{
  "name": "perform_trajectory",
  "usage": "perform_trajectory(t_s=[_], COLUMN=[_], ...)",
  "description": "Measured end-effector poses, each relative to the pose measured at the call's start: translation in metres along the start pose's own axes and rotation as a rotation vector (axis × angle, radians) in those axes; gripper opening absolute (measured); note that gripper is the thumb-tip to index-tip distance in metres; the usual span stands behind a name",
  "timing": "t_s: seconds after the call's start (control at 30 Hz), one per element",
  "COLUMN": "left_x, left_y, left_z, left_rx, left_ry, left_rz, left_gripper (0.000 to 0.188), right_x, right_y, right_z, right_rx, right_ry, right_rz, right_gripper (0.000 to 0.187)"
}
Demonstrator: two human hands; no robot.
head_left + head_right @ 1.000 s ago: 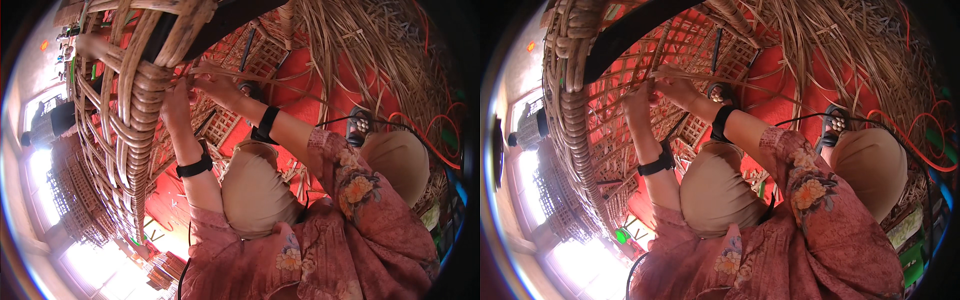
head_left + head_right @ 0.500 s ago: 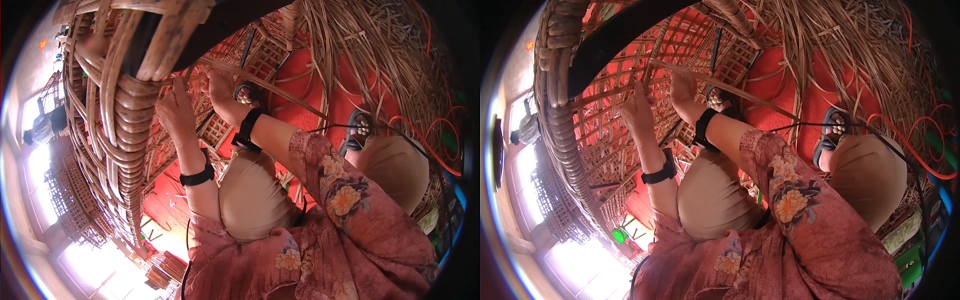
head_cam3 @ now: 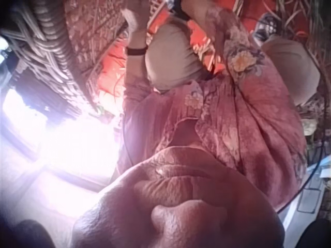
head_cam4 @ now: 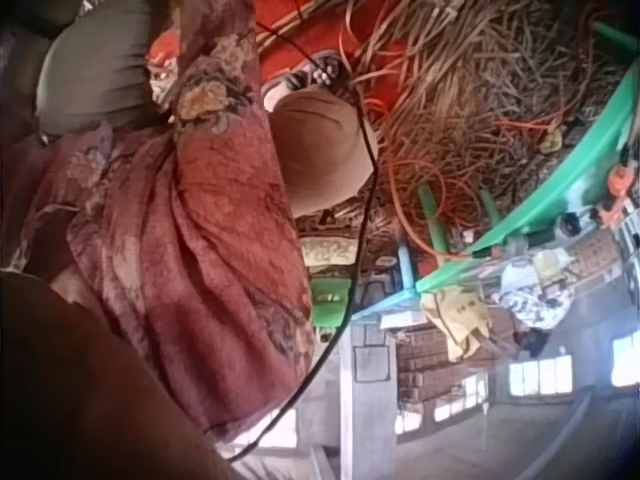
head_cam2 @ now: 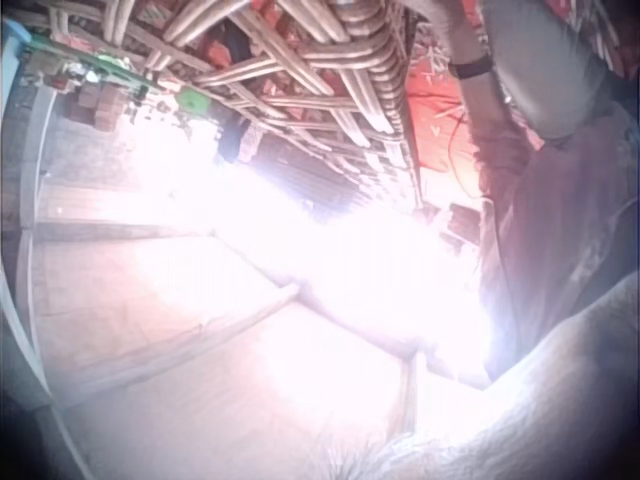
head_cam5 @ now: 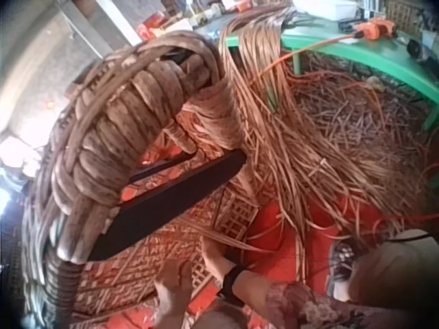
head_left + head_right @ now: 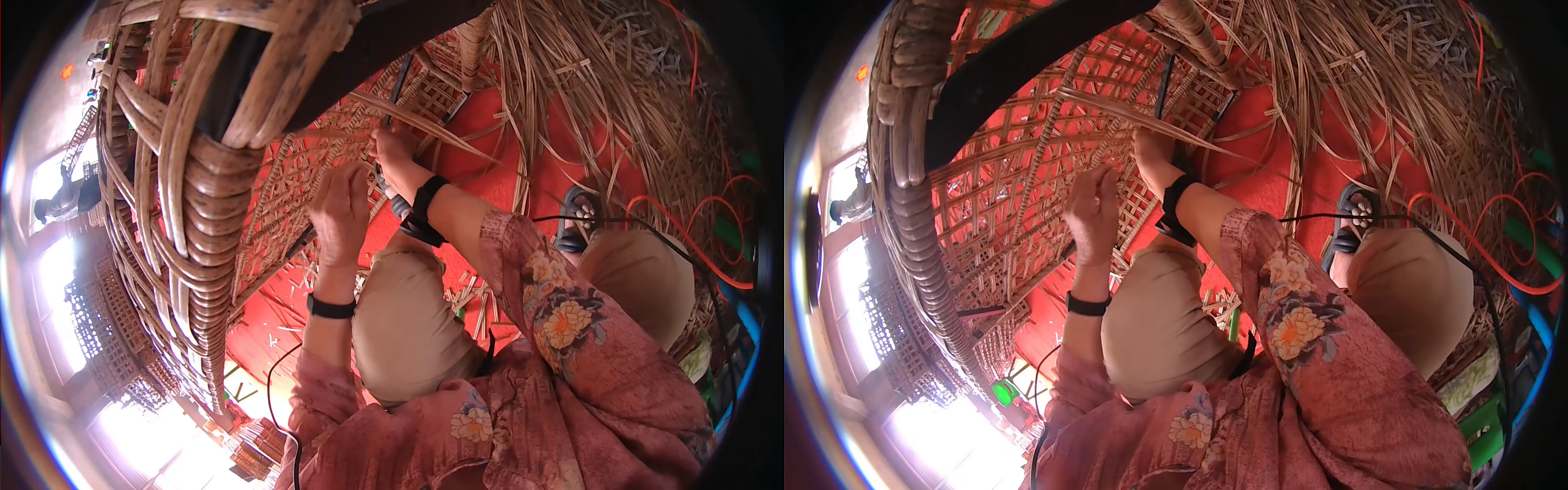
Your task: Weaving and stapling rattan strips onto a furniture frame using a pneumatic stapler and pliers.
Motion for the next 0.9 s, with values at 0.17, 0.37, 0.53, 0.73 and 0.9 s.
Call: perform_trajectory(t_s=[0.17,0.37,0.53,0.73,0.9], left_x=[-0.006,-0.004,0.01,0.008,0.008], left_y=[0.041,0.066,0.083,0.098,0.101], left_z=[-0.034,-0.056,-0.063,-0.068,-0.071], left_rx=[0.076,-0.261,-0.504,-0.498,-0.45], left_ry=[-0.167,-0.024,0.007,-0.017,-0.035], left_rz=[-0.16,-0.17,-0.187,-0.199,-0.167], left_gripper=[0.016,0.035,0.046,0.053,0.058], right_x=[0.007,0.0,-0.012,-0.013,-0.028], right_y=[0.006,0.02,0.026,0.016,0.025], right_z=[-0.002,-0.021,-0.03,-0.028,-0.022], right_rx=[-0.2,-0.182,0.081,0.336,0.177], right_ry=[0.024,-0.085,-0.248,-0.404,-0.284], right_rz=[-0.255,-0.387,-0.236,0.058,-0.046], right_gripper=[0.009,0.013,0.026,0.034,0.036])
Point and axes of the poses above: each hand's wrist, its own x-axis away from the middle knuckle, its own y-axis out of the palm, z = x × y, the point moved 4 cm from there along -x, towards the middle knuckle
